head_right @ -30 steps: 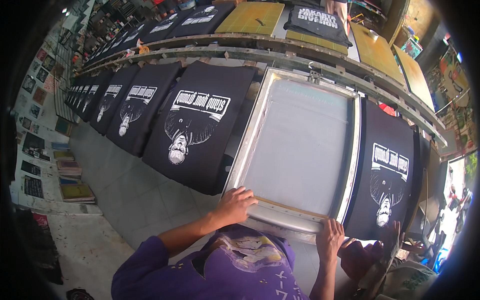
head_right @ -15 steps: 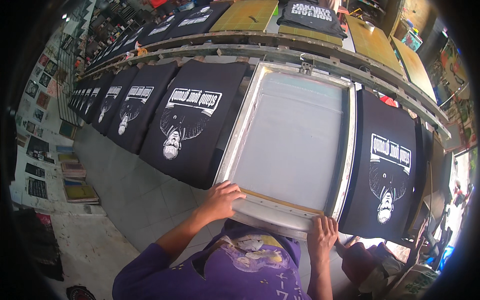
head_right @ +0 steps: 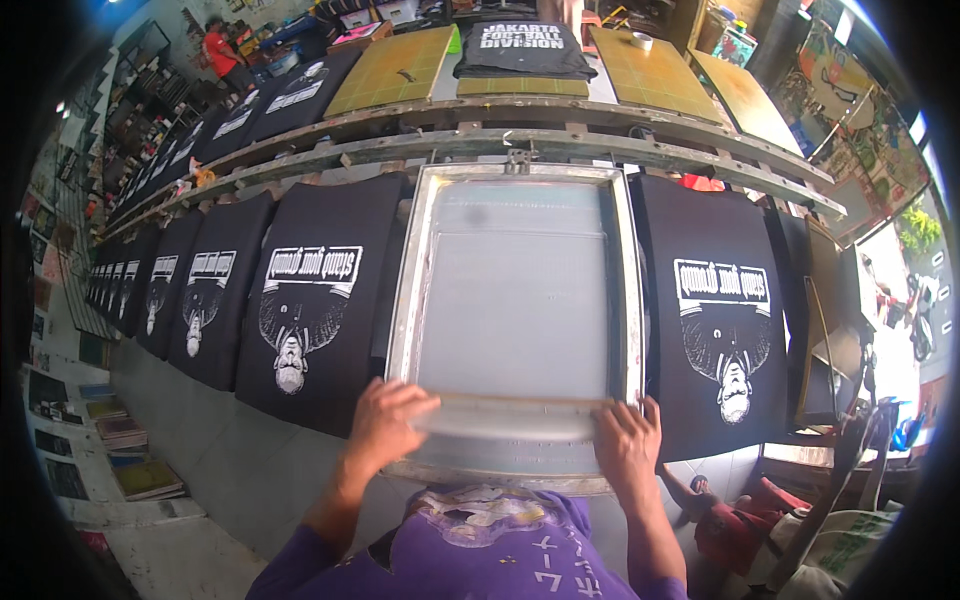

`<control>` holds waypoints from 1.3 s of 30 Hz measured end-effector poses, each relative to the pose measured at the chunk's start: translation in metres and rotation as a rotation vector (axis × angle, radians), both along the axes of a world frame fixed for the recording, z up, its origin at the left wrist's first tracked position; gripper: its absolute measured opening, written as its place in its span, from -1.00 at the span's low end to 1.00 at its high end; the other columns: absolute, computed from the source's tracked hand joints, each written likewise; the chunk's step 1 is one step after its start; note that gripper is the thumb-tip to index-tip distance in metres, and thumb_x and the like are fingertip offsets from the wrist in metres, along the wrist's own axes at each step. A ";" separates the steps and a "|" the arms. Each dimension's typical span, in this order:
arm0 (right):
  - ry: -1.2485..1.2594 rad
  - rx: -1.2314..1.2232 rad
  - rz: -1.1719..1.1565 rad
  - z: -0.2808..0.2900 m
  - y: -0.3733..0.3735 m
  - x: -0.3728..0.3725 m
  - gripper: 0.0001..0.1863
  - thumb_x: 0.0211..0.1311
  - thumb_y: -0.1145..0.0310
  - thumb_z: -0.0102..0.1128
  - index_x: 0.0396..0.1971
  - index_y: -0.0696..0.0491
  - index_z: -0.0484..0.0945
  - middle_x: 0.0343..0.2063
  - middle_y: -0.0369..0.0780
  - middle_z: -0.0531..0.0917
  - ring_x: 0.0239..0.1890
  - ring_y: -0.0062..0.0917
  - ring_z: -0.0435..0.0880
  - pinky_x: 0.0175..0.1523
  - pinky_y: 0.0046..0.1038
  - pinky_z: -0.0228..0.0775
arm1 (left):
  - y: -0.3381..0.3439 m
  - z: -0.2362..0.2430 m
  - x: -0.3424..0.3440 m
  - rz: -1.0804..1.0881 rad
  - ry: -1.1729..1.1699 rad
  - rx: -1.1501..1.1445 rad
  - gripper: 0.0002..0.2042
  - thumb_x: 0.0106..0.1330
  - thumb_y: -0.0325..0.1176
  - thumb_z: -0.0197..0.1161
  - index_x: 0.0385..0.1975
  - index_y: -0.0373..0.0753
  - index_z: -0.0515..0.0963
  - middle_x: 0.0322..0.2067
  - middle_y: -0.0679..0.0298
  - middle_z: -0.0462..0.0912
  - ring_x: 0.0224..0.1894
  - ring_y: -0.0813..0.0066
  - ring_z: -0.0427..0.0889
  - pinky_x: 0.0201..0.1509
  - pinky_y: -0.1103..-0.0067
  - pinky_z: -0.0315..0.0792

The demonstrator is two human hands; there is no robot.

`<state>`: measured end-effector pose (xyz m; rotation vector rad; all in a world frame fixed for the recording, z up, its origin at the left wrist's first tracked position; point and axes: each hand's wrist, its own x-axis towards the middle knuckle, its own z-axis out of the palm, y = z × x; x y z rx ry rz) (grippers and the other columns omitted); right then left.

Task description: The person performs screen printing on a series of black t-shirts using a manual press. They repeatedly lower a screen onto the fabric, pull a squeegee across the mesh to transfer ink, and lift the screen to reveal the printed design. The process is repeated for multiple shirts arranged in a row.

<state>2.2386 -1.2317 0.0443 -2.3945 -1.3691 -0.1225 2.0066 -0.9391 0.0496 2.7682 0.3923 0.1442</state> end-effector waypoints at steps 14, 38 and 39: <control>-0.268 0.140 -0.031 -0.073 0.193 0.221 -0.72 -0.01 0.50 0.33 -0.22 -0.04 0.71 -0.30 -0.27 0.69 -0.10 -0.39 0.68 0.14 -0.29 0.34 | 0.188 -0.073 0.221 0.021 -0.314 0.142 -0.63 0.08 -0.38 0.57 -0.07 -0.20 0.72 -0.10 0.29 0.71 0.02 0.22 0.65 0.13 0.39 0.57; -0.005 -0.078 0.033 -0.029 -0.059 -0.046 -0.60 -0.10 0.47 0.33 -0.14 -0.05 0.73 -0.20 -0.32 0.72 -0.09 -0.45 0.70 0.43 -0.02 0.21 | -0.053 -0.032 -0.054 -0.018 -0.195 -0.120 -0.47 -0.18 -0.61 0.32 -0.07 -0.16 0.77 -0.15 0.35 0.74 -0.16 0.31 0.67 -0.10 0.41 0.57; 0.002 -0.081 0.019 -0.034 -0.068 -0.056 -0.60 -0.10 0.46 0.34 -0.13 -0.05 0.73 -0.17 -0.32 0.72 -0.05 -0.46 0.70 0.43 -0.04 0.21 | -0.063 -0.034 -0.061 0.002 -0.204 -0.143 -0.50 -0.15 -0.60 0.31 -0.08 -0.16 0.77 -0.14 0.35 0.74 -0.16 0.31 0.67 -0.10 0.40 0.57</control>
